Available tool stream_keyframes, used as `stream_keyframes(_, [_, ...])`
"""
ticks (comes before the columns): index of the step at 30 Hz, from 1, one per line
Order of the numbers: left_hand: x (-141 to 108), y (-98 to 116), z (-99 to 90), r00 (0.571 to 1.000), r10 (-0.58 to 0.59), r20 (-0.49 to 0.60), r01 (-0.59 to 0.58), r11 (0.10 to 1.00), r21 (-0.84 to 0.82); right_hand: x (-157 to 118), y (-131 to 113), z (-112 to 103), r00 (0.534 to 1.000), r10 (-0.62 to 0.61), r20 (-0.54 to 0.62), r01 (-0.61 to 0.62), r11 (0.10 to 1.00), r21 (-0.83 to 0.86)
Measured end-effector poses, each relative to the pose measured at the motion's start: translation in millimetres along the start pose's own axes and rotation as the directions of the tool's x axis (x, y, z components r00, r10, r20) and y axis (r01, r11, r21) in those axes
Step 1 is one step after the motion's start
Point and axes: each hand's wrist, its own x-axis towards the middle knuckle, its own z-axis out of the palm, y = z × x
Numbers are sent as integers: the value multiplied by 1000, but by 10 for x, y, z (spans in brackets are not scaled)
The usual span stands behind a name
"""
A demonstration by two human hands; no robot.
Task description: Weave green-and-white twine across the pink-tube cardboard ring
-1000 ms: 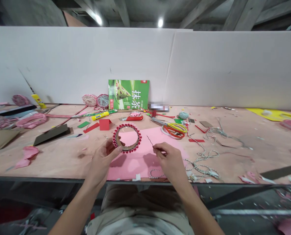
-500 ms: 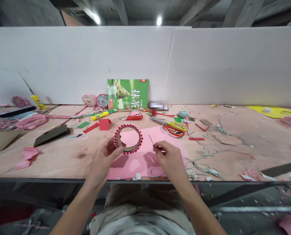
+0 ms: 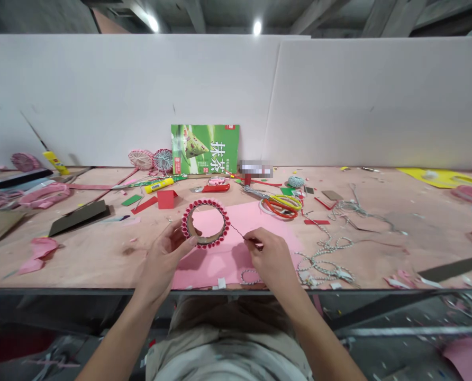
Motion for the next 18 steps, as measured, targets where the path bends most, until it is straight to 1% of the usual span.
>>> stream_keyframes(8, [9, -17, -1, 1000, 1, -20, -1, 1000, -8, -4, 35, 1, 999, -28, -22, 26, 997, -71])
stream_keyframes(14, [6, -18, -17, 1000, 7, -7, -7, 1000, 3, -1, 42, 1, 998, -49, -37, 45, 993, -111])
stream_keyframes(18, [8, -13, -1, 1000, 12, -9, -12, 1000, -17, -8, 48, 9, 998, -53, -45, 47, 991, -123])
